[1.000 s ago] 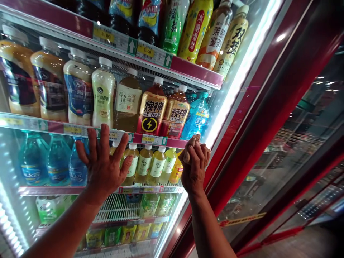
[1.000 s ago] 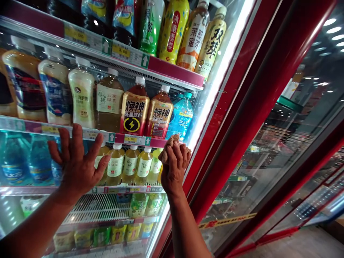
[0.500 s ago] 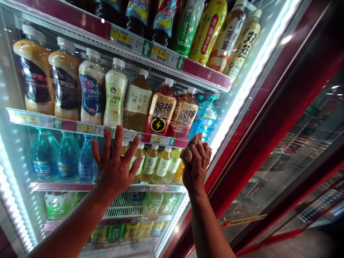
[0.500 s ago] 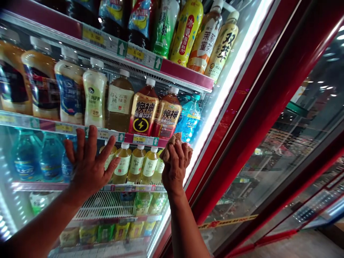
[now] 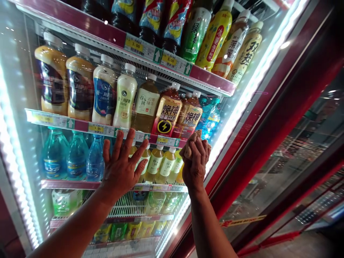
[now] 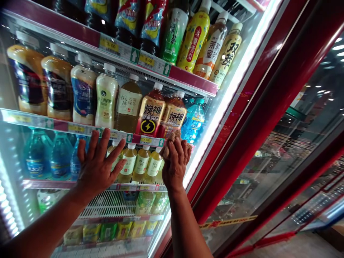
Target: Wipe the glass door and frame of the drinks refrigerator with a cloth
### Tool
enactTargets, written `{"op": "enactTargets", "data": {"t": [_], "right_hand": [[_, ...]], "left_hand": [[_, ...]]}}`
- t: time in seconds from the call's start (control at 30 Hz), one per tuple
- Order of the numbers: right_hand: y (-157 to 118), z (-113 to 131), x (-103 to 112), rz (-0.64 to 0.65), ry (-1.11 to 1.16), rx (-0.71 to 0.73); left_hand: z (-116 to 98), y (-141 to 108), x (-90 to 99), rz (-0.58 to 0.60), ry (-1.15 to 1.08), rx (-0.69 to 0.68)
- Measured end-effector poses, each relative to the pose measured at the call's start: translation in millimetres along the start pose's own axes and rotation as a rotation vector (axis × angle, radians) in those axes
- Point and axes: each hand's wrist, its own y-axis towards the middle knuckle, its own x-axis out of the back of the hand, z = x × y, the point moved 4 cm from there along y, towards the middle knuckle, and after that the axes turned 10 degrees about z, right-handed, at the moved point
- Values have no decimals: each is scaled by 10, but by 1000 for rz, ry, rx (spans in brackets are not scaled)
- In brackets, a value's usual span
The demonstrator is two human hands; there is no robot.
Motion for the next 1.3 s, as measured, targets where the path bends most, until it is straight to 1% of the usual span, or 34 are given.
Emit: {"op": "enactTargets", "data": {"t": [0.1,0.17,0.27,0.33,0.53,0.63,0.77,0.87,0.97,1.03,1.1,1.2,1.3], "right_hand": [[77,9,4,-37,-14,-23],[50,89,-32,-59,-14,-34],[-36,253,-119,-19,9,-5],[-45,311,-145,-2,24,24],[145,274,-109,-42,0,1],[95,380,-160,-40,-3,-18],[-1,558,-246,11,19,33],[93,578,-233,-1,23,41],[230,584,-221,-31,19,8],[249,633,-249,-40,18,-8],[201,710,-300,-38,23,3],[114,806,-367,-16,38,44],[143,815,-367,-18,34,47]], "left_hand": [[29,-12,23,-2,-4,-14],[45,-22,31,-2,-12,-22],[67,-34,40,-1,-25,-34],[86,-38,49,4,-30,-40],[184,-59,87,-14,-1,-48],[238,-87,118,-27,-14,-51],[382,-100,227,-36,-8,30],[546,-85,348,-45,-3,89],[736,-90,437,-58,-14,159],[845,-115,453,-59,-16,186],[920,-150,442,-59,-10,178],[986,-190,399,-38,-11,147],[1019,-202,376,-28,11,128]]}}
